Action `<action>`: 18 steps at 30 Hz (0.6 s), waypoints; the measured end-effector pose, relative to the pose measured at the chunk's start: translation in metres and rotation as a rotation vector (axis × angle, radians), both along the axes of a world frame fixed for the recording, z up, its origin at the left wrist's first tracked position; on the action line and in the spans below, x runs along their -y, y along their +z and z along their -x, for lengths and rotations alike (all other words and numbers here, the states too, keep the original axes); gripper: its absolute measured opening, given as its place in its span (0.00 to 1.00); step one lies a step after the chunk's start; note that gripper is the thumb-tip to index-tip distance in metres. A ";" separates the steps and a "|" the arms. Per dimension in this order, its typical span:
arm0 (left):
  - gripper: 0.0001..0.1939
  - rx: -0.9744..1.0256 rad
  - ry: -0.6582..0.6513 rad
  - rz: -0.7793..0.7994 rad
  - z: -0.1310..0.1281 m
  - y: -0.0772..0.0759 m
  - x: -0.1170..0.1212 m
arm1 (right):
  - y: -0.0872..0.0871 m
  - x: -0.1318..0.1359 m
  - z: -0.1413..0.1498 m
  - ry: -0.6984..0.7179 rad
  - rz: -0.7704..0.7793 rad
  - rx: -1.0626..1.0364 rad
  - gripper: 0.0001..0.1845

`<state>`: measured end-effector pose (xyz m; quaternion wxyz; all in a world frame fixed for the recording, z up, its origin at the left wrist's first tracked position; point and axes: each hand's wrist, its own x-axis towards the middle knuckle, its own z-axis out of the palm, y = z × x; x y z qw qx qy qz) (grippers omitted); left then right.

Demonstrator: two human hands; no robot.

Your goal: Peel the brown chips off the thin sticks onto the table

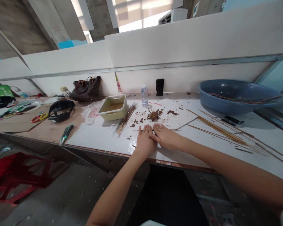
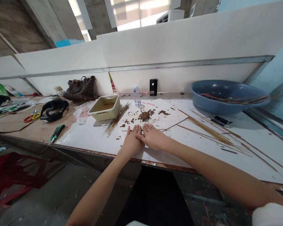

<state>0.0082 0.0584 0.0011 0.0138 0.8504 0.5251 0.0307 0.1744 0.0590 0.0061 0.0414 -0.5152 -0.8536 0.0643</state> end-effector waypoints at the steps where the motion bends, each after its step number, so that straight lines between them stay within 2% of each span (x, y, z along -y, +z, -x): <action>1: 0.34 -0.008 0.001 -0.004 -0.001 0.001 -0.001 | 0.001 -0.001 0.000 -0.002 -0.002 0.006 0.46; 5: 0.33 -0.027 -0.012 -0.050 0.004 -0.007 0.015 | -0.006 0.018 -0.001 0.013 -0.032 0.010 0.44; 9: 0.33 -0.032 -0.034 -0.096 0.011 -0.015 0.032 | -0.014 0.037 -0.003 0.033 -0.049 -0.007 0.48; 11: 0.33 -0.027 -0.027 -0.078 0.011 -0.012 0.028 | -0.014 0.032 -0.003 0.021 -0.049 -0.014 0.48; 16: 0.33 -0.028 0.015 -0.012 0.004 0.004 0.001 | -0.010 -0.001 -0.004 -0.003 -0.029 -0.022 0.51; 18: 0.33 -0.036 0.004 -0.027 0.002 0.005 -0.001 | -0.013 -0.003 -0.005 0.001 -0.049 -0.028 0.49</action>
